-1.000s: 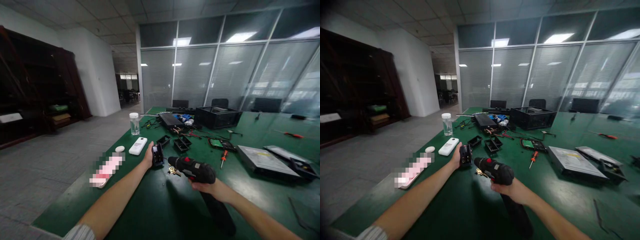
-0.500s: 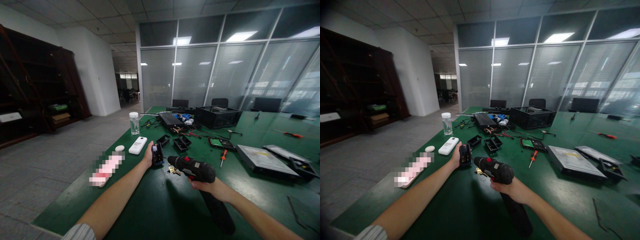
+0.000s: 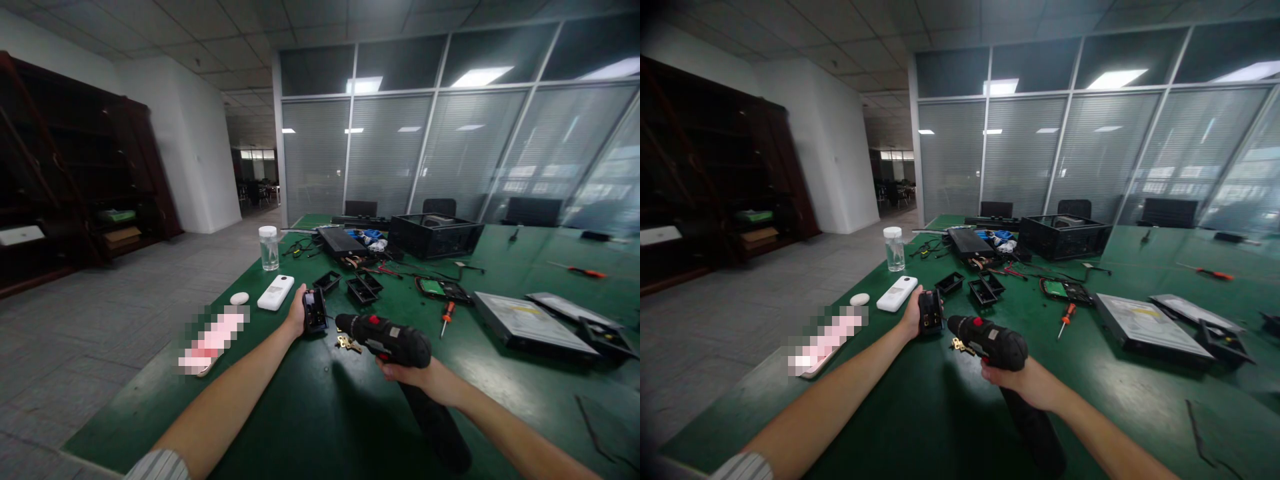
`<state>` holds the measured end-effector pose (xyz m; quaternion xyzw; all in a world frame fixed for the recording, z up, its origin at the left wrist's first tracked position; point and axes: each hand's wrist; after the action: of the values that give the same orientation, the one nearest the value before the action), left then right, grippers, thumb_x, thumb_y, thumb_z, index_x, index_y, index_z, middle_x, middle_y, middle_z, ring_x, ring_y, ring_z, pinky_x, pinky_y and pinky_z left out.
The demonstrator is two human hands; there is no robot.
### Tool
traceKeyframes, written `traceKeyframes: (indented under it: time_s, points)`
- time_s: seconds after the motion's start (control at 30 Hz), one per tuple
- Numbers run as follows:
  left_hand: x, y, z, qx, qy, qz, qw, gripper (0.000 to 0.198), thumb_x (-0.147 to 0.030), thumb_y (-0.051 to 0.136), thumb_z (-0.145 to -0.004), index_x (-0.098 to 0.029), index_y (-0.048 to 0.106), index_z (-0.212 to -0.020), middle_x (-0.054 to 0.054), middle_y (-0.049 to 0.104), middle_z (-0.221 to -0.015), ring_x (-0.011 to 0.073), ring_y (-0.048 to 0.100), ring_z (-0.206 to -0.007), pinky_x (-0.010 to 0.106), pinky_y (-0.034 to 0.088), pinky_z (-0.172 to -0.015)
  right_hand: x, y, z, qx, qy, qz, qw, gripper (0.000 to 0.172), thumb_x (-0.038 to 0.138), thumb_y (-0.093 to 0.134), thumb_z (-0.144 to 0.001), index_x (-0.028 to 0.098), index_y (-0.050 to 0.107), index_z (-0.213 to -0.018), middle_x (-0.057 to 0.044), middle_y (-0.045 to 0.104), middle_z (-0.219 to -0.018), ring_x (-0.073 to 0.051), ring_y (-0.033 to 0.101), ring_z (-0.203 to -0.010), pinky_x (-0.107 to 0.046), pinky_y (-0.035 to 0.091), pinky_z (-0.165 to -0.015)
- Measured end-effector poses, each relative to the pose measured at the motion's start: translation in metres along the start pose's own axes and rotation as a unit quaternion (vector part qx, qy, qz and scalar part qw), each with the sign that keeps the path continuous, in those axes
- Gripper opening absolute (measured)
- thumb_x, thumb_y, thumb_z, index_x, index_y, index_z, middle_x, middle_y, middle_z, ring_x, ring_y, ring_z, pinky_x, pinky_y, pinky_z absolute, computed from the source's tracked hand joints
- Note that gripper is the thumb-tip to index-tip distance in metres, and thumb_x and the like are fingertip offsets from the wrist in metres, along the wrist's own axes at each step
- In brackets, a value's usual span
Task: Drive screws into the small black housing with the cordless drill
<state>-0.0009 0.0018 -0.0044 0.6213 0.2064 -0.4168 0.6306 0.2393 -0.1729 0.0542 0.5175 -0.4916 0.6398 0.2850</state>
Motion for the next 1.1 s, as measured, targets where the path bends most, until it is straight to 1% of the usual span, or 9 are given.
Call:
traceKeyframes:
  time_s: [0.23,0.47,0.63,0.8,0.97,1.1]
  points:
    - [0.0007,-0.0005,-0.0013,0.008,0.011,0.002,1.0,0.041,-0.057,0.048,-0.077,-0.016,0.056,-0.081,0.009,0.067,-0.071,0.0241,0.065,-0.06,0.035,0.05,-0.054,-0.0032,-0.0007,-0.0008,0.01,-0.001,-0.03,0.999,0.034,0.045,0.069,-0.071,0.016,0.06,-0.085,-0.003,0.058,-0.08,-0.019,0.053,-0.076,-0.034,0.045,-0.074]
    - [0.0013,-0.0017,-0.0022,0.001,0.005,0.003,1.0,0.043,-0.058,0.05,-0.076,-0.017,0.056,-0.083,0.009,0.067,-0.072,0.024,0.065,-0.062,0.035,0.051,-0.054,-0.0068,-0.0013,-0.001,0.007,-0.005,-0.035,0.999,0.036,0.045,0.068,-0.072,0.016,0.06,-0.089,-0.002,0.056,-0.08,-0.018,0.052,-0.075,-0.034,0.045,-0.073]
    - [0.0007,-0.0006,-0.0004,0.0,0.001,0.009,1.0,0.042,-0.057,0.05,-0.077,-0.016,0.057,-0.083,0.008,0.067,-0.072,0.0228,0.065,-0.063,0.033,0.051,-0.055,-0.0036,-0.0031,-0.0008,0.017,-0.008,-0.008,1.0,0.031,0.044,0.066,-0.075,0.016,0.059,-0.086,-0.002,0.056,-0.079,-0.019,0.052,-0.075,-0.033,0.045,-0.072]
    - [-0.0005,0.0017,0.0012,-0.016,-0.01,0.018,1.0,0.042,-0.056,0.051,-0.077,-0.015,0.058,-0.081,0.007,0.066,-0.069,0.0217,0.065,-0.062,0.032,0.05,-0.054,-0.0026,-0.0027,0.0,0.009,-0.009,0.003,1.0,0.031,0.043,0.065,-0.076,0.016,0.06,-0.089,-0.003,0.058,-0.082,-0.019,0.054,-0.077,-0.034,0.046,-0.074]
    - [-0.0001,0.0013,-0.0001,-0.02,-0.008,0.023,1.0,0.041,-0.056,0.05,-0.077,-0.015,0.058,-0.081,0.007,0.066,-0.069,0.0204,0.064,-0.06,0.03,0.05,-0.053,-0.0069,-0.0025,-0.0012,0.003,-0.006,0.002,1.0,0.035,0.045,0.066,-0.074,0.016,0.06,-0.092,-0.003,0.059,-0.083,-0.019,0.055,-0.076,-0.034,0.046,-0.073]
    - [0.0006,0.0,-0.0015,-0.016,-0.008,0.017,1.0,0.042,-0.057,0.051,-0.076,-0.015,0.058,-0.08,0.007,0.066,-0.069,0.0215,0.065,-0.061,0.032,0.05,-0.054,-0.0066,-0.0026,-0.0014,0.005,-0.002,0.011,1.0,0.037,0.048,0.066,-0.073,0.016,0.06,-0.089,-0.004,0.059,-0.082,-0.02,0.055,-0.077,-0.034,0.047,-0.074]
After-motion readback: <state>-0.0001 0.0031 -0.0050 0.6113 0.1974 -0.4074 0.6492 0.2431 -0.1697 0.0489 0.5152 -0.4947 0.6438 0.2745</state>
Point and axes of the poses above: each hand's wrist, its own z-axis away from the middle knuckle, its own y-axis out of the palm, x = y × z
